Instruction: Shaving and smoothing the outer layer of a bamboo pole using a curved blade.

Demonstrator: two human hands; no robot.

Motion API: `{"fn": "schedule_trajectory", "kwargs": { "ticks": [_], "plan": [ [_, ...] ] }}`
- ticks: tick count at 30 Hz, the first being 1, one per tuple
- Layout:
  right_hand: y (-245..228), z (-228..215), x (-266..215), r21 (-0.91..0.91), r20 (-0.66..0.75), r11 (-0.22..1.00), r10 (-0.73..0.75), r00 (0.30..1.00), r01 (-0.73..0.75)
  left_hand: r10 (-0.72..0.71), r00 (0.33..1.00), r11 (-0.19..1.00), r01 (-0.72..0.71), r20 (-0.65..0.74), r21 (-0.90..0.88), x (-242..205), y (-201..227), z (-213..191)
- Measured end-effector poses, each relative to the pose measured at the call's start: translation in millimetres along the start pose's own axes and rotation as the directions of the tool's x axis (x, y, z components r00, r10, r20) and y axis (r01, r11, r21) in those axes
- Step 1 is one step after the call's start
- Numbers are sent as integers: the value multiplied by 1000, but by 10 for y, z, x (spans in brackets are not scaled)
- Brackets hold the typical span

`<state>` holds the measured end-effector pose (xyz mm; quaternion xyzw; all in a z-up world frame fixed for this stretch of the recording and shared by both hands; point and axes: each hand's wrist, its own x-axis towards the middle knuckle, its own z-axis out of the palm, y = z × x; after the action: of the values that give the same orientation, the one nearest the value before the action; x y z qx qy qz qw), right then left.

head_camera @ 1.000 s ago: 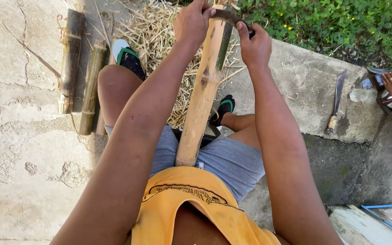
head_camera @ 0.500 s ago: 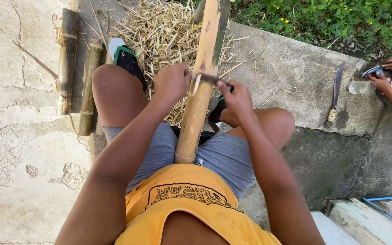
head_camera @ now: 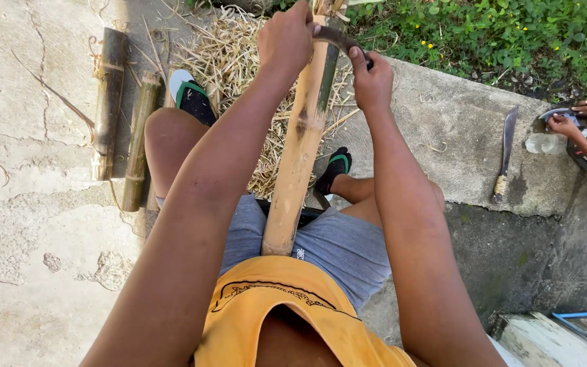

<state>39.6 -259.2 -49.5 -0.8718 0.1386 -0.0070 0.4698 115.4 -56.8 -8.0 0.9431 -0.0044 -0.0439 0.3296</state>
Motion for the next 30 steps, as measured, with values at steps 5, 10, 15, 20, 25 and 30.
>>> {"fn": "schedule_trajectory", "kwargs": {
  "ticks": [5,10,15,20,25,30],
  "plan": [
    [-22,0,160,-148,-69,983,-118,991,107,-13,997,999,9,-81,-49,106,-43,54],
    [64,-6,29,-166,-42,977,-141,989,132,29,990,995,-42,-137,-92,-71,-88,-24],
    [34,-14,-291,-143,-14,985,-99,995,96,100,991,995,-102,-89,-21,-341,-155,-34],
    [74,40,-734,-125,-35,988,-90,995,85,83,996,997,-82,24,-6,-774,-171,-222],
    [103,66,-815,-37,-16,996,-82,997,81,87,995,996,-88,46,22,-735,-100,-271],
    [282,43,-544,-160,63,985,78,995,-67,79,996,994,-83,49,76,-432,-157,-101]
  ]
}}
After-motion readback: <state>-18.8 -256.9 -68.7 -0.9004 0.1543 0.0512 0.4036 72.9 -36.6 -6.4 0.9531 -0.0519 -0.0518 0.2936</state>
